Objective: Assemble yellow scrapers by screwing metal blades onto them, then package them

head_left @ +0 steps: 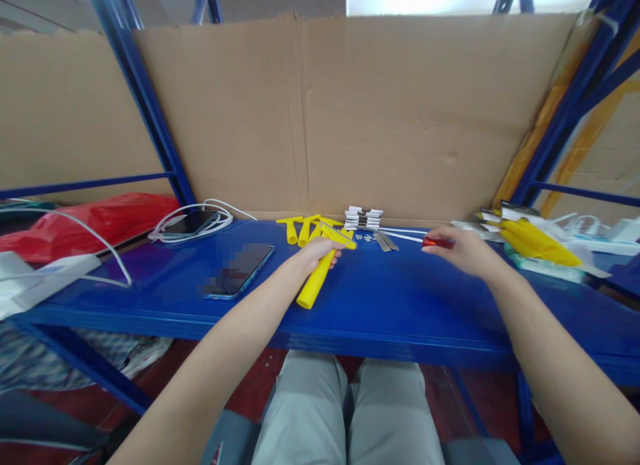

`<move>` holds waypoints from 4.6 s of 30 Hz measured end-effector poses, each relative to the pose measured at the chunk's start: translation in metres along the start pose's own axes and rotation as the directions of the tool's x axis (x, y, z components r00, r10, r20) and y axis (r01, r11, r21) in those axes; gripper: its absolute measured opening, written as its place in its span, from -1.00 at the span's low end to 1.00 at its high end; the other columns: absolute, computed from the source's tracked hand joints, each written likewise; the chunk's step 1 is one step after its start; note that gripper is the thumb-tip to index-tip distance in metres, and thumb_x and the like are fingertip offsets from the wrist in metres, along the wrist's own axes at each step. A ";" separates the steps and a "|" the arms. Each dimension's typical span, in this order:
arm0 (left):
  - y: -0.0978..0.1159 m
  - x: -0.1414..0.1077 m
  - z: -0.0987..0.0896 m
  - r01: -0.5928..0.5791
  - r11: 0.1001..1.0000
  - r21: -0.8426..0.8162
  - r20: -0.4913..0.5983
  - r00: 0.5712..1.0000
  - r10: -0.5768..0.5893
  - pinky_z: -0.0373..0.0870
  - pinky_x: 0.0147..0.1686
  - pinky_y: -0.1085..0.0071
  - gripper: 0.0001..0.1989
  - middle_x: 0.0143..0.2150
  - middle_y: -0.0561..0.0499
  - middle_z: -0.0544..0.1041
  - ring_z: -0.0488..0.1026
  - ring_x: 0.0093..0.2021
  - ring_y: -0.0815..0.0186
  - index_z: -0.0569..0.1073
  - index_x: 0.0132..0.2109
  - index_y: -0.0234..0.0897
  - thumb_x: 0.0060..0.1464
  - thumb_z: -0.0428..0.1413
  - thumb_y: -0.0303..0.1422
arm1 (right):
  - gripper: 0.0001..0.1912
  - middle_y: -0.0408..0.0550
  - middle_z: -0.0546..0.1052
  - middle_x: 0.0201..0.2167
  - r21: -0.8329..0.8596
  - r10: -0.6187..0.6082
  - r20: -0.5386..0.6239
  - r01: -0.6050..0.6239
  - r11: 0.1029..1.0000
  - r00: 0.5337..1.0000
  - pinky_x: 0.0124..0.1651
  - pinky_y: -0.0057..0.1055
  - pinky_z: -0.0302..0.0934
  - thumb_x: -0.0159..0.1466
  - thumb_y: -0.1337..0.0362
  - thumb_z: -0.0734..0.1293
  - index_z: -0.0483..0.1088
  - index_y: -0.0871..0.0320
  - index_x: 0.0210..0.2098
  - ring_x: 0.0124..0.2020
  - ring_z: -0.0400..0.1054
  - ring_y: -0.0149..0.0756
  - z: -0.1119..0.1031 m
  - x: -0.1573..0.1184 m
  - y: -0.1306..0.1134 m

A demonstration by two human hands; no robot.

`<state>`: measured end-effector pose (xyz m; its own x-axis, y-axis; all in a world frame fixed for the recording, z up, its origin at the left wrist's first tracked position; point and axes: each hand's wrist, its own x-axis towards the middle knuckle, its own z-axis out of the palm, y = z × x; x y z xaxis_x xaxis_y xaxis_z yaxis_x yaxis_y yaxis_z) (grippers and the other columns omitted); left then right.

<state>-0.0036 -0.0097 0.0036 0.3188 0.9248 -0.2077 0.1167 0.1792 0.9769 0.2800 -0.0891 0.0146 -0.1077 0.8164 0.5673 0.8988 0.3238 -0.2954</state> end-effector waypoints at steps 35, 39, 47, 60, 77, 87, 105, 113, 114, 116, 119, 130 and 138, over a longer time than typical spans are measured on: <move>0.004 -0.006 0.000 -0.070 0.984 0.161 -0.093 0.992 0.086 0.10 -0.72 0.53 -0.81 -0.70 0.11 0.25 0.16 -0.75 0.49 0.28 -0.51 -0.30 0.02 0.09 -0.54 | -0.78 -0.07 0.59 -0.43 0.045 -0.051 0.154 0.045 0.998 0.987 -0.34 -0.33 0.30 0.07 0.07 0.31 0.44 0.08 -0.42 -0.43 0.44 -0.22 -0.008 -0.005 -0.009; 0.004 -0.008 0.001 -0.080 0.981 0.177 -0.091 0.991 0.097 0.10 -0.72 0.52 -0.79 -0.70 0.11 0.25 0.16 -0.75 0.48 0.27 -0.52 -0.29 0.03 0.07 -0.54 | -0.79 -0.07 0.59 -0.42 0.042 -0.049 0.160 0.043 0.998 0.986 -0.33 -0.32 0.30 0.06 0.08 0.31 0.44 0.07 -0.42 -0.42 0.45 -0.21 -0.008 -0.005 -0.010; 0.005 -0.009 0.001 -0.072 0.980 0.186 -0.083 0.993 0.088 0.09 -0.71 0.52 -0.78 -0.69 0.12 0.25 0.16 -0.75 0.50 0.24 -0.51 -0.29 0.04 0.06 -0.54 | -0.77 -0.05 0.58 -0.43 0.023 -0.034 0.162 0.030 0.999 0.986 -0.34 -0.33 0.29 0.06 0.07 0.30 0.44 0.09 -0.42 -0.42 0.44 -0.21 -0.008 -0.004 -0.010; 0.004 -0.008 0.001 -0.045 0.973 0.225 -0.068 0.996 0.062 0.11 -0.65 0.50 -0.82 -0.67 0.15 0.24 0.16 -0.71 0.50 0.23 -0.46 -0.29 0.08 0.03 -0.51 | -0.72 -0.05 0.58 -0.45 0.016 -0.089 0.149 0.088 0.996 0.985 -0.38 -0.34 0.29 0.09 0.02 0.29 0.43 0.10 -0.43 -0.46 0.44 -0.23 -0.006 -0.003 -0.006; 0.005 -0.010 0.003 -0.063 0.969 0.239 -0.063 0.995 0.080 0.11 -0.67 0.51 -0.78 -0.68 0.15 0.25 0.17 -0.73 0.51 0.22 -0.51 -0.29 0.08 0.04 -0.51 | -0.78 -0.06 0.59 -0.43 -0.020 -0.108 0.157 0.113 0.993 0.982 -0.37 -0.36 0.28 0.12 0.09 0.29 0.45 0.10 -0.41 -0.43 0.44 -0.24 -0.004 -0.003 -0.004; 0.004 -0.013 0.005 -0.095 0.966 0.241 -0.032 0.994 0.106 0.12 -0.67 0.52 -0.79 -0.67 0.15 0.26 0.17 -0.72 0.52 0.23 -0.49 -0.30 0.07 0.05 -0.52 | -0.82 -0.09 0.58 -0.44 -0.039 -0.124 0.176 0.132 0.990 0.977 -0.38 -0.37 0.27 0.12 0.12 0.29 0.42 0.09 -0.43 -0.45 0.44 -0.26 -0.004 -0.002 -0.003; 0.004 -0.014 0.006 -0.085 0.960 0.267 -0.039 0.994 0.098 0.13 -0.66 0.53 -0.79 -0.66 0.14 0.26 0.16 -0.71 0.53 0.23 -0.50 -0.30 0.07 0.05 -0.50 | -0.81 -0.08 0.59 -0.44 -0.037 -0.104 0.159 0.111 0.993 0.982 -0.37 -0.35 0.28 0.13 0.12 0.29 0.44 0.08 -0.43 -0.44 0.44 -0.24 -0.006 -0.004 -0.007; 0.005 -0.014 0.007 -0.088 0.952 0.293 -0.042 0.994 0.105 0.14 -0.64 0.50 -0.76 -0.67 0.13 0.24 0.15 -0.70 0.51 0.21 -0.52 -0.29 0.09 0.02 -0.50 | -0.80 -0.08 0.58 -0.45 -0.051 -0.096 0.184 0.107 0.993 0.978 -0.37 -0.35 0.26 0.13 0.11 0.28 0.45 0.08 -0.45 -0.44 0.43 -0.24 -0.005 -0.003 -0.006; 0.005 -0.014 0.007 -0.089 0.951 0.295 -0.042 0.993 0.106 0.14 -0.65 0.50 -0.76 -0.67 0.13 0.24 0.15 -0.71 0.51 0.21 -0.53 -0.29 0.09 0.02 -0.50 | -0.80 -0.09 0.58 -0.45 -0.052 -0.096 0.185 0.108 0.993 0.978 -0.37 -0.35 0.26 0.13 0.11 0.28 0.45 0.08 -0.45 -0.44 0.43 -0.24 -0.005 -0.002 -0.006; 0.005 -0.015 0.007 -0.094 0.950 0.297 -0.042 0.993 0.112 0.13 -0.66 0.50 -0.75 -0.68 0.13 0.24 0.16 -0.72 0.51 0.21 -0.53 -0.29 0.09 0.02 -0.51 | -0.81 -0.09 0.58 -0.45 -0.058 -0.101 0.188 0.113 0.992 0.977 -0.38 -0.36 0.26 0.13 0.13 0.28 0.45 0.09 -0.44 -0.45 0.43 -0.25 -0.005 -0.002 -0.005; 0.005 -0.017 0.008 -0.102 0.941 0.322 -0.056 0.990 0.126 0.13 -0.67 0.50 -0.74 -0.69 0.13 0.24 0.16 -0.73 0.51 0.21 -0.55 -0.29 0.08 0.02 -0.52 | -0.83 -0.09 0.59 -0.43 -0.092 -0.127 0.168 0.144 0.985 0.978 -0.37 -0.37 0.26 0.13 0.15 0.28 0.45 0.09 -0.42 -0.44 0.44 -0.25 -0.005 -0.003 -0.006; 0.009 -0.014 0.002 -0.171 0.882 0.438 -0.182 0.944 0.274 0.18 -0.69 0.52 -0.75 -0.74 0.15 0.26 0.22 -0.76 0.48 0.23 -0.55 -0.31 0.04 0.04 -0.55 | -0.77 0.05 0.58 -0.29 -0.376 -0.247 0.105 0.269 0.887 0.963 -0.28 -0.32 0.19 0.24 0.22 0.20 0.46 0.14 -0.28 -0.32 0.44 -0.15 -0.002 -0.007 -0.033; 0.009 -0.011 -0.002 -0.170 0.855 0.489 -0.178 0.941 0.289 0.17 -0.69 0.52 -0.77 -0.73 0.13 0.28 0.23 -0.75 0.48 0.26 -0.55 -0.33 0.02 0.05 -0.56 | -0.76 -0.04 0.58 -0.35 -0.247 -0.140 0.216 0.192 0.950 0.966 -0.38 -0.40 0.16 0.26 0.18 0.16 0.43 0.08 -0.28 -0.36 0.44 -0.21 0.005 -0.008 -0.035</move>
<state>-0.0082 -0.0173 0.0149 0.1664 0.9814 0.0956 0.5058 -0.1682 0.8461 0.2474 -0.1047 0.0168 -0.3212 0.8470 0.4237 0.9379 0.3463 0.0187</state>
